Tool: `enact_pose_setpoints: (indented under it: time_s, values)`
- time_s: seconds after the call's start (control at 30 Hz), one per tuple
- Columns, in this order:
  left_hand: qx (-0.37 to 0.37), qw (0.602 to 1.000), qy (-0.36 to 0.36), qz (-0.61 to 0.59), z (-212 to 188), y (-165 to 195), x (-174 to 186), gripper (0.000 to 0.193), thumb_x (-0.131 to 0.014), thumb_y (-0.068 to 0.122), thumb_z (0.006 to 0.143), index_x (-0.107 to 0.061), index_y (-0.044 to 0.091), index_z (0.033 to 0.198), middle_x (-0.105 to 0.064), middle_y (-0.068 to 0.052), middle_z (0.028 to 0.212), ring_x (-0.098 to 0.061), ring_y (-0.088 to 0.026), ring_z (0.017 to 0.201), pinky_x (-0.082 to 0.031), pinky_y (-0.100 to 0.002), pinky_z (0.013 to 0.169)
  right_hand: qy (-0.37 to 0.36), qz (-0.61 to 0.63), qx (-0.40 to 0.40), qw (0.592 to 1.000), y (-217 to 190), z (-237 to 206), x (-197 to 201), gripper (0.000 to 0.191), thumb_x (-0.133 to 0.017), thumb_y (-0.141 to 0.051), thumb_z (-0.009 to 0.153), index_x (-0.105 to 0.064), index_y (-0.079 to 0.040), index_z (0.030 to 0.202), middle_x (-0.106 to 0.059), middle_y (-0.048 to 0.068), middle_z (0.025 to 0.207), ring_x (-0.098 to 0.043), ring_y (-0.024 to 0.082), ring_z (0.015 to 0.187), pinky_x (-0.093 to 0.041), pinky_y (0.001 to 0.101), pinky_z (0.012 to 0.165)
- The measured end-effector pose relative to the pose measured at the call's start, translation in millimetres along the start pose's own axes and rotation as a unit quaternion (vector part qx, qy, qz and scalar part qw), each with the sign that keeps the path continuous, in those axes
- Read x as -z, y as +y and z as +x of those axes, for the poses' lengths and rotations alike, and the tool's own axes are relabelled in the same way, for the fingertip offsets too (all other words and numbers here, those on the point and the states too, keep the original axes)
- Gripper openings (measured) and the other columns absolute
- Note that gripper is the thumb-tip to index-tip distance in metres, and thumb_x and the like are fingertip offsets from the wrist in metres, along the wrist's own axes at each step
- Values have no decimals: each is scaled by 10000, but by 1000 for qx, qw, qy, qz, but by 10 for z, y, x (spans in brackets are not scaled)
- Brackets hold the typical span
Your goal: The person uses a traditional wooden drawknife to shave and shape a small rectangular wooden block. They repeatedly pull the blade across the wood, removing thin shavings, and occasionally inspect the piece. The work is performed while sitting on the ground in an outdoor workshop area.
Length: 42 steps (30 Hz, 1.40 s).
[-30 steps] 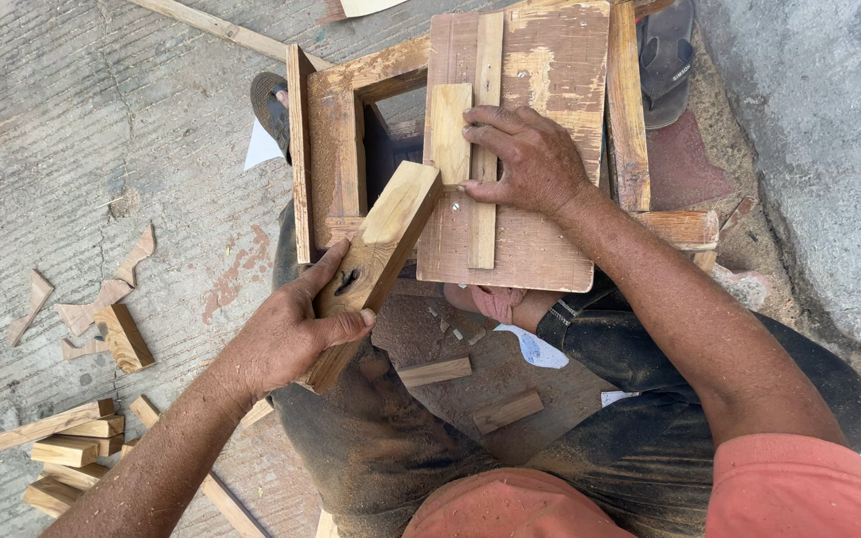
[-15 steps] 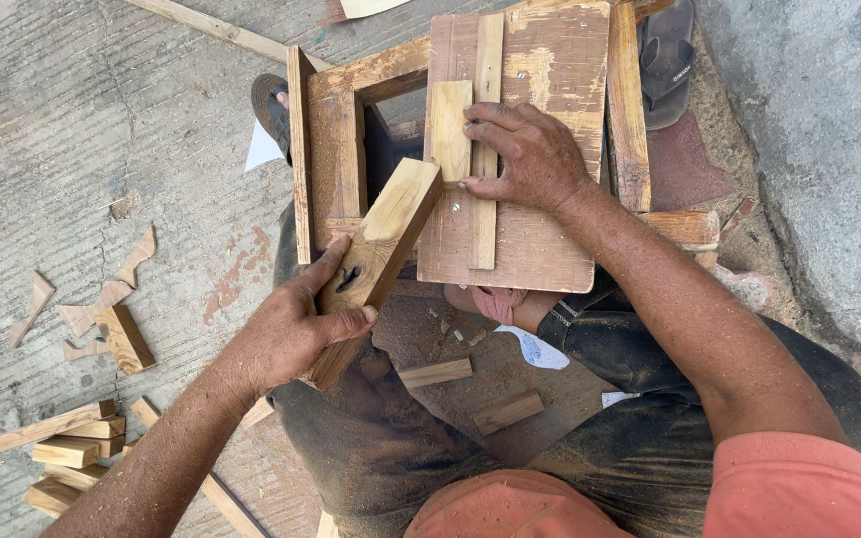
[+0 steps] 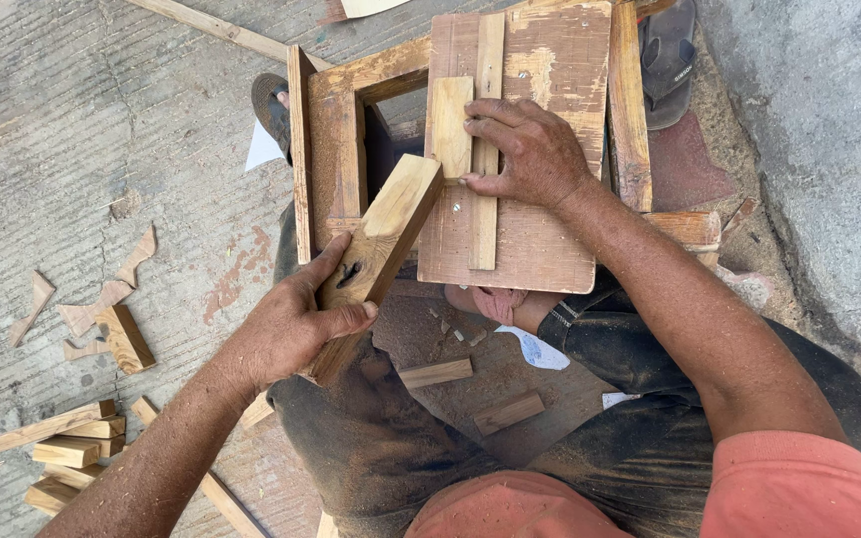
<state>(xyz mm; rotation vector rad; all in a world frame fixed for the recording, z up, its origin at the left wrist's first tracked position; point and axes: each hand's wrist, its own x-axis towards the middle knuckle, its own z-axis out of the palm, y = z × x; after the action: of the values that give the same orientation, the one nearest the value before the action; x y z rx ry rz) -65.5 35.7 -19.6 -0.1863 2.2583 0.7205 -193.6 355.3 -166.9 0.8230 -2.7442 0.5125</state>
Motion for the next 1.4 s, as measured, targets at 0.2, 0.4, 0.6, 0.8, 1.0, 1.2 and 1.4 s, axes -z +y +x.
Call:
enact_pose_setpoints:
  time_s: [0.2,0.4,0.6,0.8,1.0,1.2,1.4]
  values:
    - [-14,1000,4,-10,-2,-1,3,1044,-725,587,761,-236,278,1630,-564,-197,1458,-581,-294,1348,-429,-431,1167,1,-6,2,1000,1,13,-2,671,-872,-522,783,-720,-88,1272,-594,10,1473,-663,268,1130,-584,418,926]
    - [1,1000,-2,-18,-6,36,21,1041,-736,589,759,-245,290,1627,-581,-189,1446,-600,-292,1330,-441,-426,1163,17,-12,17,1000,5,12,6,666,-876,-527,779,-723,-95,1262,-587,-1,1471,-659,263,1184,-551,466,1023]
    - [7,1000,-2,-11,11,58,38,1047,-727,587,749,-242,293,1629,-596,-200,1424,-604,-294,1326,-441,-427,1161,-2,-5,5,1000,10,27,10,670,-874,-511,778,-720,-79,1266,-587,16,1471,-657,280,1168,-555,469,991]
    - [-8,1000,1,-3,47,43,41,1041,-711,602,762,-236,288,1633,-594,-198,1426,-606,-297,1321,-439,-423,1160,6,-3,7,1000,33,40,-10,658,-871,-510,790,-717,-88,1270,-591,13,1474,-657,279,1183,-564,458,976]
    - [-6,1000,3,12,74,50,45,1053,-717,602,759,-222,288,1634,-587,-199,1427,-603,-299,1317,-436,-428,1162,-11,-17,-6,1000,44,62,-21,665,-861,-530,788,-718,-93,1269,-588,10,1468,-656,287,1157,-568,457,944]
    - [0,1000,5,5,92,50,34,1066,-732,593,749,-230,284,1637,-594,-191,1429,-616,-290,1308,-444,-420,1157,-3,-17,-2,1000,65,66,-26,665,-849,-544,800,-716,-98,1276,-587,10,1466,-652,277,1178,-573,450,964]
    - [-18,1000,9,-5,120,28,35,1071,-756,572,741,-247,264,1632,-605,-184,1428,-602,-280,1328,-426,-407,1168,-8,-22,-4,1000,67,73,-32,665,-853,-536,803,-715,-94,1280,-584,20,1464,-638,275,1213,-570,448,963]
